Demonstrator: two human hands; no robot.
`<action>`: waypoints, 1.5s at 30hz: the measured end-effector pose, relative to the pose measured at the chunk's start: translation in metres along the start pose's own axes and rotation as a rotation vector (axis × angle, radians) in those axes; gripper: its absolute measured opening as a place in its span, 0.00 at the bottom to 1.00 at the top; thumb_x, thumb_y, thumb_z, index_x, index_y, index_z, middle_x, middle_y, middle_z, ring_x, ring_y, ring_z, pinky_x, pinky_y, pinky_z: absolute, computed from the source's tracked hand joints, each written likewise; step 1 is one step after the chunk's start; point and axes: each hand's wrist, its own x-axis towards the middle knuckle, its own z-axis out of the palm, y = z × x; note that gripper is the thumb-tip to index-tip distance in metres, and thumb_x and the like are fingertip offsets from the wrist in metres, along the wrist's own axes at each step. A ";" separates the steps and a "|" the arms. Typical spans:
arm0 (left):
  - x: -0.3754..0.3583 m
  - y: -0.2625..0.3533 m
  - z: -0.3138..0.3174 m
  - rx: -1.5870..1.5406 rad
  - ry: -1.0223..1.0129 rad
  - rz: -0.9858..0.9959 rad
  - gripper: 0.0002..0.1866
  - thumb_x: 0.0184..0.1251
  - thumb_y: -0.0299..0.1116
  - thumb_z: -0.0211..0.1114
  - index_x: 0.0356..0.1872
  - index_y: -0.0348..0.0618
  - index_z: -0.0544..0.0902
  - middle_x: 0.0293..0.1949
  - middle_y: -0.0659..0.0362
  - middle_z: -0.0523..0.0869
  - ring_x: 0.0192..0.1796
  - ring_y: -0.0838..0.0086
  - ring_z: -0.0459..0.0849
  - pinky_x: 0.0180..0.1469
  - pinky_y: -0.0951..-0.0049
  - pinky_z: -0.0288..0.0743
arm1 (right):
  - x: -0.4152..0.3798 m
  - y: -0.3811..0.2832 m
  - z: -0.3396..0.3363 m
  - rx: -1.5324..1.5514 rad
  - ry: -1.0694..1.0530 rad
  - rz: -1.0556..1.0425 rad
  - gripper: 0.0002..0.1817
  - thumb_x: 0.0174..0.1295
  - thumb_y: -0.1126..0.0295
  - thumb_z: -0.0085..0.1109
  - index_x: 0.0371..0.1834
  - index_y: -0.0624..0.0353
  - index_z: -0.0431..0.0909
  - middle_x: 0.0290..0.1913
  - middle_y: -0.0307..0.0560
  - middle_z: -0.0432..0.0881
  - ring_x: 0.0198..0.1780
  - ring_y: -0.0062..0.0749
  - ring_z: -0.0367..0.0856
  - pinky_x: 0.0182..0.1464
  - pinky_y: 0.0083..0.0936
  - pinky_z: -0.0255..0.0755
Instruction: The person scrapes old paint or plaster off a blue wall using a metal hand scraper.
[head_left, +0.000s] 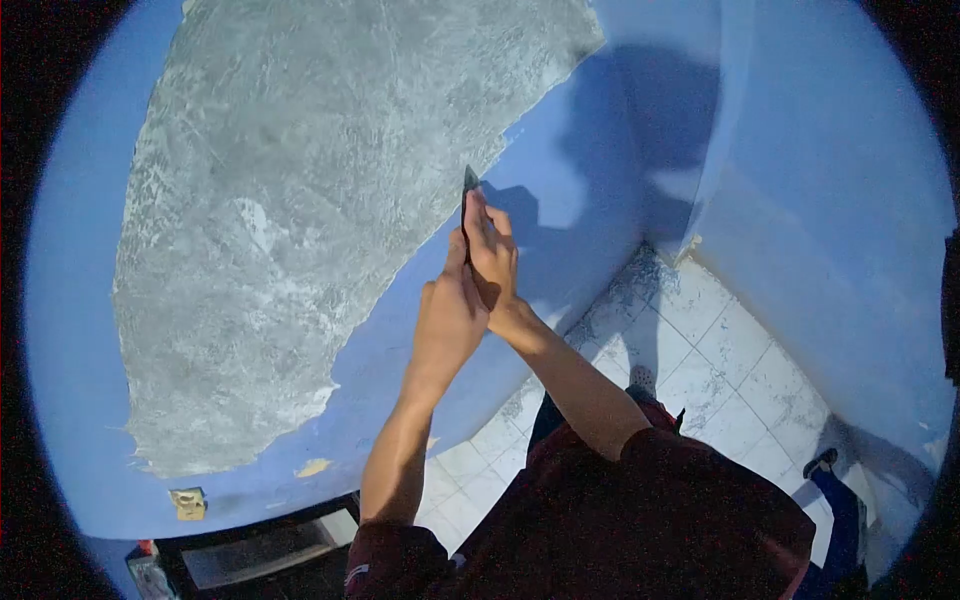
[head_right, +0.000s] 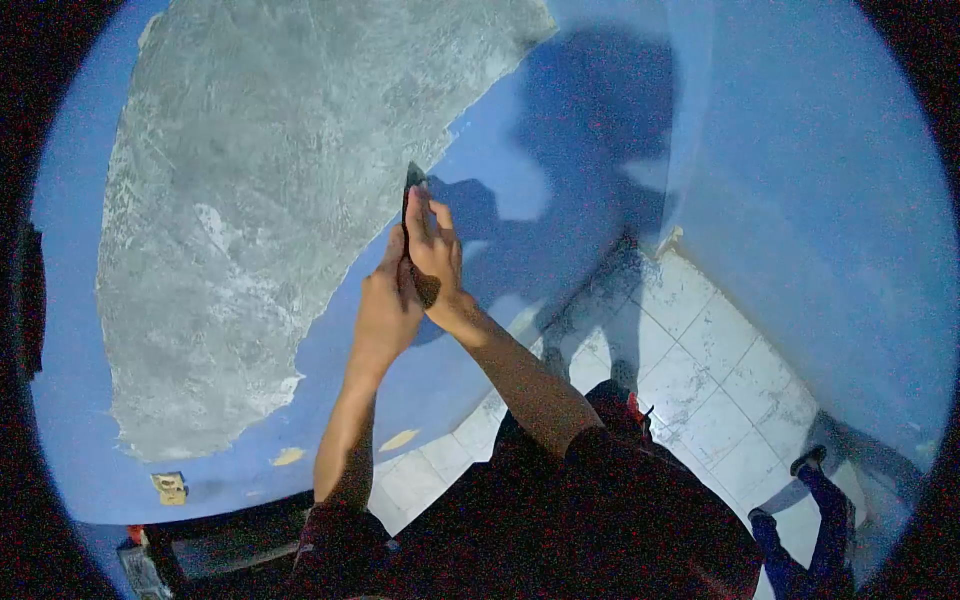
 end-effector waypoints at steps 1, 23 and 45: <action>0.000 0.001 -0.004 -0.032 -0.006 -0.038 0.25 0.71 0.20 0.49 0.70 0.28 0.67 0.37 0.33 0.83 0.41 0.42 0.88 0.43 0.61 0.78 | -0.001 -0.002 0.002 0.012 0.016 -0.019 0.35 0.61 0.74 0.59 0.72 0.73 0.64 0.55 0.61 0.84 0.58 0.54 0.78 0.58 0.40 0.75; 0.009 0.001 0.011 0.046 0.034 0.026 0.31 0.65 0.21 0.54 0.71 0.34 0.65 0.38 0.30 0.82 0.45 0.36 0.83 0.43 0.47 0.78 | 0.010 0.012 -0.003 0.019 -0.042 -0.045 0.37 0.58 0.72 0.61 0.71 0.77 0.62 0.59 0.68 0.80 0.58 0.57 0.76 0.55 0.45 0.78; 0.010 -0.007 0.016 0.106 0.024 0.144 0.34 0.65 0.26 0.60 0.71 0.26 0.62 0.33 0.28 0.83 0.38 0.34 0.84 0.38 0.44 0.78 | 0.003 0.015 0.008 0.104 0.062 0.011 0.35 0.62 0.70 0.59 0.71 0.75 0.62 0.56 0.68 0.81 0.57 0.57 0.77 0.56 0.44 0.76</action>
